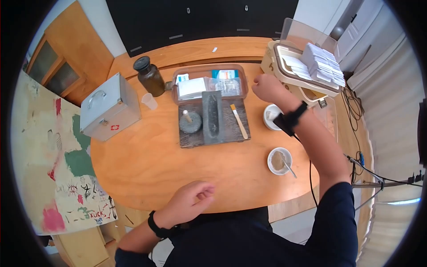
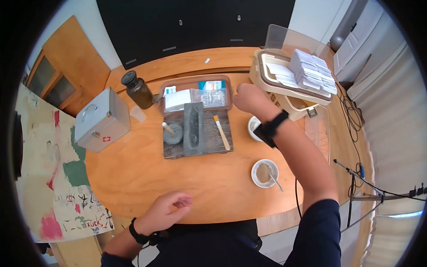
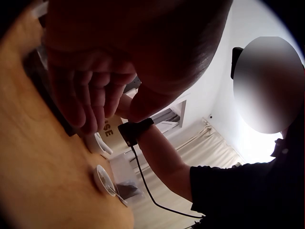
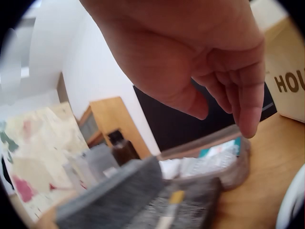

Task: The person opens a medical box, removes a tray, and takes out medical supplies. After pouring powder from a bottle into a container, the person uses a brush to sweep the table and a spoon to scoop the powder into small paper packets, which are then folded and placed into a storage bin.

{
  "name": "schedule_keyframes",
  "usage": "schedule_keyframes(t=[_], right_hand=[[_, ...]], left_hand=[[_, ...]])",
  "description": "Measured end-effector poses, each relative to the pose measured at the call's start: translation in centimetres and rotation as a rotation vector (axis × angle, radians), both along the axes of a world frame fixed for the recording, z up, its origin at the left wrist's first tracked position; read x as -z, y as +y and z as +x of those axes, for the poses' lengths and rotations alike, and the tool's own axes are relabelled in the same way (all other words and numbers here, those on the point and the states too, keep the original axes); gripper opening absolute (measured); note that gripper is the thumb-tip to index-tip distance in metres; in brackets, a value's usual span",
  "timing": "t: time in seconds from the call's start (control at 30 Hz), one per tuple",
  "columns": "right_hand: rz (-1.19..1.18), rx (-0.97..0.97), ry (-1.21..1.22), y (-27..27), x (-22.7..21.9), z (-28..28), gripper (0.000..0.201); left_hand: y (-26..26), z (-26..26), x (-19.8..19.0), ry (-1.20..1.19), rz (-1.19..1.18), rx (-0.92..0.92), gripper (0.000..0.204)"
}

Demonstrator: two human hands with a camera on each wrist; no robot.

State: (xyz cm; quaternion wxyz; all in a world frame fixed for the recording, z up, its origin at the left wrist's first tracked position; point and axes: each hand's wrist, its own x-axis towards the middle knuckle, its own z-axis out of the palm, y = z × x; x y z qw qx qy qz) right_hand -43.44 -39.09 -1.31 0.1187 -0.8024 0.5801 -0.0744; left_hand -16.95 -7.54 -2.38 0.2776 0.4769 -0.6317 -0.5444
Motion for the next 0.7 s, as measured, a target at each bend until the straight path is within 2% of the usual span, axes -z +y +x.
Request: schedule_keyframes(t=[0.03, 0.1, 0.13, 0.17, 0.2, 0.23, 0.3, 0.37, 0.47, 0.63, 0.7], right_hand=[[0.011, -0.007, 0.071, -1.6, 1.7, 0.9, 0.032], [0.025, -0.021, 0.144, -4.0, 3.8, 2.2, 0.032], [0.234, 0.132, 0.044, -4.9, 4.4, 2.5, 0.032], [0.441, 0.286, -0.057, -5.6, 5.1, 2.6, 0.031], [0.401, 0.326, -0.199, -5.6, 6.3, 2.5, 0.031], [0.404, 0.32, -0.194, -6.2, 7.5, 2.3, 0.031], [0.28, 0.266, -0.181, -7.5, 9.3, 1.7, 0.03], [0.301, 0.275, -0.207, -7.0, 8.2, 2.3, 0.032], [0.083, 0.253, -0.221, -5.6, 4.7, 3.2, 0.036], [-0.066, 0.227, -0.182, -4.7, -0.2, 3.0, 0.035], [-0.163, 0.202, -0.184, -3.6, -2.9, 2.8, 0.033]], left_hand=[[1.3, 1.2, 0.7, 0.007, 0.0, -0.01, 0.028], [4.0, 3.3, 1.8, -0.032, 0.086, -0.268, 0.025], [5.2, 4.1, 2.4, -0.028, 0.088, -0.276, 0.025], [6.3, 4.9, 2.9, -0.013, 0.118, -0.397, 0.023], [7.2, 5.7, 3.5, 0.003, 0.15, -0.518, 0.021], [8.1, 6.4, 4.2, 0.007, 0.153, -0.525, 0.021], [9.4, 7.6, 5.6, 0.072, 0.204, -0.653, 0.019], [9.7, 8.1, 5.6, 0.063, 0.188, -0.66, 0.019], [9.2, 8.5, 5.7, 0.056, 0.153, -0.649, 0.018], [8.5, 7.9, 6.4, 0.079, 0.12, -0.595, 0.018], [8.6, 7.7, 6.9, 0.171, 0.176, -0.555, 0.018]])
